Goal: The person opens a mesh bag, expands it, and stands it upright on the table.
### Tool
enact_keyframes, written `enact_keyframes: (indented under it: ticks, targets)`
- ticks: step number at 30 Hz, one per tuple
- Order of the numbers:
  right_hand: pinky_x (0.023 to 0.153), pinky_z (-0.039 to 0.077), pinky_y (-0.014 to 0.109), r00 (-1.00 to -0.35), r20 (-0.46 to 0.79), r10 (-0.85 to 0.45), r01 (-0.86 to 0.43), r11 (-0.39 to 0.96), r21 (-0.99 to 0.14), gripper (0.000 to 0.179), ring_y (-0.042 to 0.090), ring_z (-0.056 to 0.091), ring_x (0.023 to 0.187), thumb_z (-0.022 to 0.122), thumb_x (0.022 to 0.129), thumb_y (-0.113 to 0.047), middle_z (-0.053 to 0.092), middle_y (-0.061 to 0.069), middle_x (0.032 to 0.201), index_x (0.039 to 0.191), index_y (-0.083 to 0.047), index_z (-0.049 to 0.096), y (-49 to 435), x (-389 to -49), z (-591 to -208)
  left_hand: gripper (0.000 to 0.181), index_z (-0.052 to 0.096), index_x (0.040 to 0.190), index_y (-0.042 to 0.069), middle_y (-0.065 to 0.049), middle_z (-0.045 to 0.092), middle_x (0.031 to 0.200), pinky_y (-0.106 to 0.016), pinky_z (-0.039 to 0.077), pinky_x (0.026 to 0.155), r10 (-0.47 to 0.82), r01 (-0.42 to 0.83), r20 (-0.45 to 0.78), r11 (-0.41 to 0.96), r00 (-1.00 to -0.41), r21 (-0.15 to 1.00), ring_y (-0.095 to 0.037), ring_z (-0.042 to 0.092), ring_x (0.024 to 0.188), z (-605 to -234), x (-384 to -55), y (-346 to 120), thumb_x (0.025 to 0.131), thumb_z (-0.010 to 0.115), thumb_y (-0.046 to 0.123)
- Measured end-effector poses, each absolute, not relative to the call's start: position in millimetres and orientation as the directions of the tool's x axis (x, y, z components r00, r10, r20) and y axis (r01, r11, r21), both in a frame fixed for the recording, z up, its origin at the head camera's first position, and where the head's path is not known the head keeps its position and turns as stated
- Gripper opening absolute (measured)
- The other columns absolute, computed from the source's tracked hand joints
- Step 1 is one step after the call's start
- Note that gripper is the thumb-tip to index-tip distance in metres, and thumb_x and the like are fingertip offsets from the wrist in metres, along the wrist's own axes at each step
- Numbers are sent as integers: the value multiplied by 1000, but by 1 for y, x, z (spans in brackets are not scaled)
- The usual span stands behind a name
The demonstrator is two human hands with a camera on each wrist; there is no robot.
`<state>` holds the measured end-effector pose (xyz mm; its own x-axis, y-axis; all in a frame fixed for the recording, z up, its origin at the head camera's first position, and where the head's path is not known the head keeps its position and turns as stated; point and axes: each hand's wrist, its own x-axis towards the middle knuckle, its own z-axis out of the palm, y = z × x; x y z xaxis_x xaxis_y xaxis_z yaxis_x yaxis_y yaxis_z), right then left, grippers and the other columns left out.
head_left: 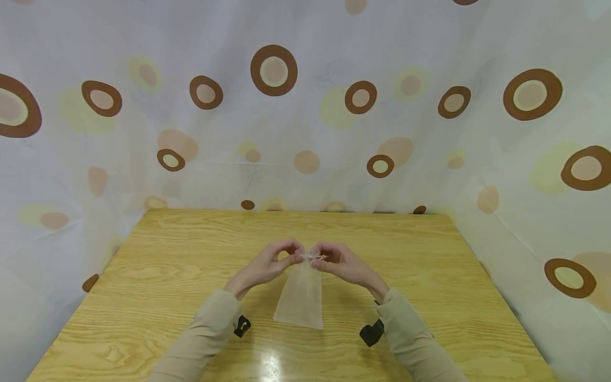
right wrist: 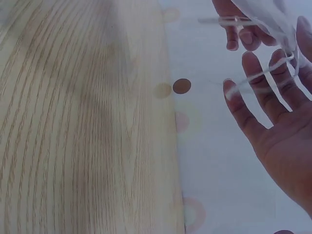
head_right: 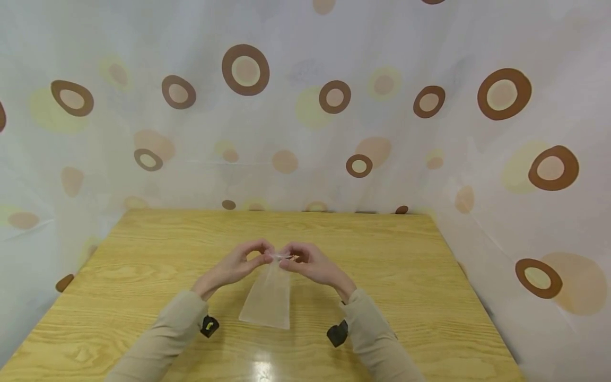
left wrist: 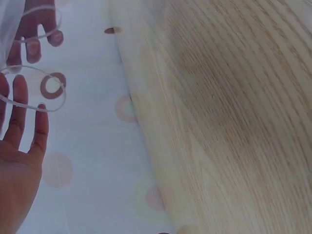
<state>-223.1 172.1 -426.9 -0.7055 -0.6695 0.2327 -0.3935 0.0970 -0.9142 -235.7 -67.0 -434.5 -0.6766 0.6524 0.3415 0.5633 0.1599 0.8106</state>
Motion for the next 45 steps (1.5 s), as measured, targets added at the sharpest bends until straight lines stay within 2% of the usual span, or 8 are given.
enact_keyframes:
  ticks: [3, 6, 14, 18, 24, 31, 37, 45]
  targets:
    - [73, 50, 31, -696, 273, -664, -425, 75, -902, 11, 9, 56, 81, 59, 102, -8, 61, 0, 98, 102, 2, 64, 172, -224, -428, 7, 67, 103, 6, -11, 70, 100, -31, 51, 91, 642, 575, 372, 133, -671, 808, -7, 60, 94, -435, -236, -66, 99, 63, 8]
    - [72, 50, 31, -675, 315, -667, -485, 80, -871, 8, 9, 55, 80, 58, 101, -5, 61, 5, 95, 97, -1, 64, 173, -226, -428, 7, 68, 103, 8, -9, 70, 99, -32, 52, 90, 663, 587, 367, 135, -652, 799, -7, 61, 93, -435, -235, -67, 100, 62, 11]
    - [76, 48, 29, -659, 291, -693, -550, 181, -815, 14, 5, 52, 79, 60, 101, -8, 57, 5, 84, 87, -8, 61, 178, -227, -424, 21, 62, 106, 9, -7, 62, 93, -32, 49, 84, 771, 488, 169, 202, -614, 849, -18, 58, 89, -427, -230, -72, 107, 50, 26]
    - [80, 50, 29, -678, 252, -690, -527, 218, -821, 17, 6, 55, 79, 60, 102, -13, 58, 3, 84, 87, -7, 61, 181, -226, -422, 26, 60, 104, 9, -7, 58, 91, -31, 45, 83, 774, 454, 136, 211, -618, 866, -24, 55, 89, -425, -228, -72, 109, 46, 30]
    - [86, 52, 31, -699, 224, -679, -486, 222, -845, 19, 14, 61, 82, 59, 103, -17, 59, 6, 86, 88, -7, 61, 184, -222, -418, 22, 57, 97, 11, 2, 54, 93, -40, 43, 89, 765, 417, 135, 187, -630, 889, -14, 53, 91, -429, -228, -72, 104, 57, 32]
    - [86, 53, 31, -701, 225, -677, -480, 214, -851, 17, 11, 61, 84, 60, 103, -18, 61, 7, 89, 89, -7, 62, 183, -222, -418, 13, 65, 92, 12, -1, 65, 92, -39, 48, 89, 735, 459, 227, 127, -639, 879, -11, 59, 86, -430, -231, -75, 100, 64, 22]
    - [77, 48, 29, -669, 243, -703, -506, 191, -841, 22, 7, 54, 78, 59, 103, -17, 60, 6, 84, 87, -4, 64, 182, -224, -421, 14, 67, 89, 12, -2, 67, 89, -40, 49, 91, 739, 467, 198, 175, -644, 867, -12, 61, 85, -431, -231, -79, 99, 66, 22]
    - [81, 52, 28, -677, 254, -691, -549, 244, -799, 17, 6, 58, 80, 60, 102, -12, 63, 9, 85, 89, -2, 65, 185, -223, -423, 14, 67, 86, 16, 4, 65, 84, -48, 49, 93, 724, 521, 183, 275, -665, 808, -10, 59, 87, -430, -233, -84, 99, 67, 24]
